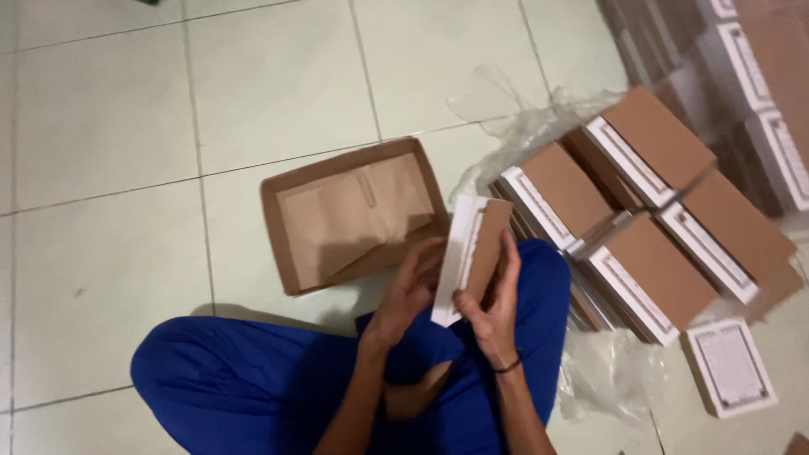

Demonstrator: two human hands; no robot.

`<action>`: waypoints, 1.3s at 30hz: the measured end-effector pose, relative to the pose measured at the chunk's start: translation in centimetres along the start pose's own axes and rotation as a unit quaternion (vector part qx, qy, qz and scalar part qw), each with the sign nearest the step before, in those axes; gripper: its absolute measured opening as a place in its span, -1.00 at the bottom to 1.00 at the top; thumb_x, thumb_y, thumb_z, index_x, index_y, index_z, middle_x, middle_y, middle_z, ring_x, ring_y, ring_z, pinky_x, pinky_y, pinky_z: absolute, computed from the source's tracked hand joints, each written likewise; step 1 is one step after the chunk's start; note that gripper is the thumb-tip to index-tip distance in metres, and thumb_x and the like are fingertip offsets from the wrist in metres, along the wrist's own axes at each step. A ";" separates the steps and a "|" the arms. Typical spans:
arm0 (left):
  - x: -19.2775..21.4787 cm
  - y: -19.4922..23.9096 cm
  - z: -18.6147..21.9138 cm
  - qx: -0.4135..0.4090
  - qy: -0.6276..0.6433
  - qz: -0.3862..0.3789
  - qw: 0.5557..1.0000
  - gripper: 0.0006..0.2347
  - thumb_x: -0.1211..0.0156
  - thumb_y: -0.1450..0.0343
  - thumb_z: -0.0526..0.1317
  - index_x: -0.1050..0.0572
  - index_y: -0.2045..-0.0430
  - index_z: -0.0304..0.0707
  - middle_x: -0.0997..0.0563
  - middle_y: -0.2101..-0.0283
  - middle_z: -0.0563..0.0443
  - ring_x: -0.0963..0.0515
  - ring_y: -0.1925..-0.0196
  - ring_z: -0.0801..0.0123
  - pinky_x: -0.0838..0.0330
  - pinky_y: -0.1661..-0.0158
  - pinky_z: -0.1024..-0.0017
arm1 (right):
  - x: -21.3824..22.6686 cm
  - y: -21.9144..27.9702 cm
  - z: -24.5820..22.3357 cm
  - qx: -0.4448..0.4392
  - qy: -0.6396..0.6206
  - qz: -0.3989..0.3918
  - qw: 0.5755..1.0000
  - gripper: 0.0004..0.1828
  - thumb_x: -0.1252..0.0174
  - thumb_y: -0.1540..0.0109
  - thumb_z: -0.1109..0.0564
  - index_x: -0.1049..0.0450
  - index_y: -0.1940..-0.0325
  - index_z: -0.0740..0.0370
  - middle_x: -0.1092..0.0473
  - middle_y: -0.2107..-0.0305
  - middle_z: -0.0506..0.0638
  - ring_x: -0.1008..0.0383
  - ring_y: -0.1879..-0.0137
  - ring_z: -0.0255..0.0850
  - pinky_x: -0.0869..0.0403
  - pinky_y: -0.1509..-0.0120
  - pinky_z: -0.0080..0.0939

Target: The person sits on the floor and repeatedly places small white cards into a brown cardboard box. They handle the cards one at a time, folding or adjusting them before placing them inside. The person continues this process for the duration of the clip.

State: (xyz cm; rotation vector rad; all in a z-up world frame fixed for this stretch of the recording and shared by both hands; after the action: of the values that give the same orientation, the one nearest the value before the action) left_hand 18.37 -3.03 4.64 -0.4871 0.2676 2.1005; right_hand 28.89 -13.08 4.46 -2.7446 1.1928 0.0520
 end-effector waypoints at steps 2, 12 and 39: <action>2.5 -0.5 1.9 0.009 -0.078 0.058 0.995 -0.31 -0.04 -0.50 0.12 -0.09 -0.41 -0.45 -0.20 -0.40 -0.48 -0.15 -0.45 -0.26 -0.06 -0.35 -0.19 | -2.7 -0.9 1.4 0.004 -0.015 -0.039 0.999 0.35 -0.52 0.09 0.01 0.17 -0.60 0.18 0.07 -0.48 0.18 0.04 -0.55 0.06 -0.04 -0.59 0.18; 20.8 7.3 2.7 -0.065 -0.333 0.363 0.868 -0.70 -0.23 -0.49 -0.09 -0.57 0.10 -0.40 -0.70 0.18 -0.35 -0.66 0.09 0.18 -0.50 0.08 0.10 | -16.9 -2.9 7.2 -0.070 0.220 -0.276 0.933 -0.22 -0.30 0.00 0.20 -0.33 -0.33 0.17 -0.45 -0.03 0.16 -0.47 -0.19 0.09 -0.49 -0.18 0.14; 22.9 9.6 2.1 -0.055 -0.064 0.537 0.839 -0.76 -0.57 -0.12 -0.36 -0.72 0.40 -0.44 -0.81 0.35 -0.16 -0.75 0.35 0.32 -0.69 0.31 0.35 | -13.6 -1.0 15.0 -0.068 0.117 0.160 0.978 -0.59 -0.39 -0.13 0.07 -0.59 0.04 0.38 -0.57 0.11 0.14 -0.57 0.03 -0.13 -0.56 -0.09 -0.12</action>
State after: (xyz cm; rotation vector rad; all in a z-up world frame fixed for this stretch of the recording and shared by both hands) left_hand -1.39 9.80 -3.61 -0.2601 0.4007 3.2519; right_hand 20.73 -0.30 -8.97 -2.6996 1.7469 -0.1662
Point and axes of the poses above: each hand's wrist, its own y-axis away from the middle knuckle, its own x-axis out of the back of the hand, z = x × y, the point moved 9 cm from there along -y, towards the middle knuckle
